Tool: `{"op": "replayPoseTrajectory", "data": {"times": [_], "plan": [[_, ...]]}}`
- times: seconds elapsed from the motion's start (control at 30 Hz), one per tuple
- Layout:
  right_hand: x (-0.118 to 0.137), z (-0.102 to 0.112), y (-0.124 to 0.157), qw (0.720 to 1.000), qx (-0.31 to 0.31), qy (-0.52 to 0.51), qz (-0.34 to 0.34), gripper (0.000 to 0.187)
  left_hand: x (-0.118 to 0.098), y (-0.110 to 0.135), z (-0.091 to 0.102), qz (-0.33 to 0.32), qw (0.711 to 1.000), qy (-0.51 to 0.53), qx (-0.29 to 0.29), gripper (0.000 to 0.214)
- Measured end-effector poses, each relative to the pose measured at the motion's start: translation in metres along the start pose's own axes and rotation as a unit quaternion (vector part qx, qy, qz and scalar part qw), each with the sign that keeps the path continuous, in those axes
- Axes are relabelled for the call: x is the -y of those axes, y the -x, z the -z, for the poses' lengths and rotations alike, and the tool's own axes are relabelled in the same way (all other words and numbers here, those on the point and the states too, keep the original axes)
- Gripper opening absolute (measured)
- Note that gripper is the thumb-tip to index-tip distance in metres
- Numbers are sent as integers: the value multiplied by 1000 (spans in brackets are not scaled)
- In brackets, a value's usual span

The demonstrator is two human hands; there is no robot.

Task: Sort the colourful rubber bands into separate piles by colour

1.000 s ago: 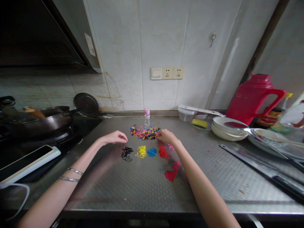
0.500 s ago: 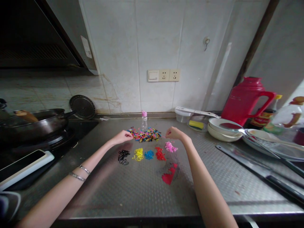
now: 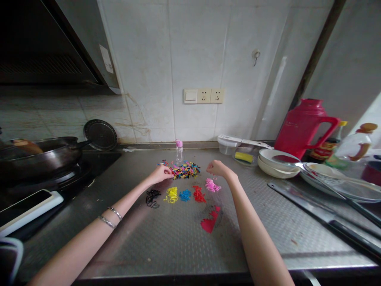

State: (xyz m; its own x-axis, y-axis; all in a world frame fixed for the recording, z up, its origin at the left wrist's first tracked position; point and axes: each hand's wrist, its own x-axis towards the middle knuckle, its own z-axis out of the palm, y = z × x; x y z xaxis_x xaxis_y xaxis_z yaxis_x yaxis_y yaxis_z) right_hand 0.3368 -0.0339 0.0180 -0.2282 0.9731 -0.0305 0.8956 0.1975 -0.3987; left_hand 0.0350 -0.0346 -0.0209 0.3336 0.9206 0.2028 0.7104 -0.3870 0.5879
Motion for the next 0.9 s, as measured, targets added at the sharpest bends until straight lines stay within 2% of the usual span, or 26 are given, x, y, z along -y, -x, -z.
{"op": "replayPoseTrajectory", "data": {"times": [0.17, 0.37, 0.63, 0.77, 0.9], "plan": [[9, -5, -1, 998, -38, 32, 31, 17, -5, 5, -6, 2, 1000, -15, -5, 33], [15, -14, -4, 997, -31, 37, 55, 20, -7, 7, -9, -2, 999, -33, -9, 20], [27, -22, -3, 990, -55, 53, 117, 22, -3, 12, -7, 7, 999, -45, -16, 18], [39, -30, -4, 985, -65, 34, 154, 22, 1, 11, -5, 4, 999, -29, -31, 17], [56, -40, -4, 974, -91, -21, 204, 22, 1, 10, -2, 2, 998, 30, -52, 18]]}}
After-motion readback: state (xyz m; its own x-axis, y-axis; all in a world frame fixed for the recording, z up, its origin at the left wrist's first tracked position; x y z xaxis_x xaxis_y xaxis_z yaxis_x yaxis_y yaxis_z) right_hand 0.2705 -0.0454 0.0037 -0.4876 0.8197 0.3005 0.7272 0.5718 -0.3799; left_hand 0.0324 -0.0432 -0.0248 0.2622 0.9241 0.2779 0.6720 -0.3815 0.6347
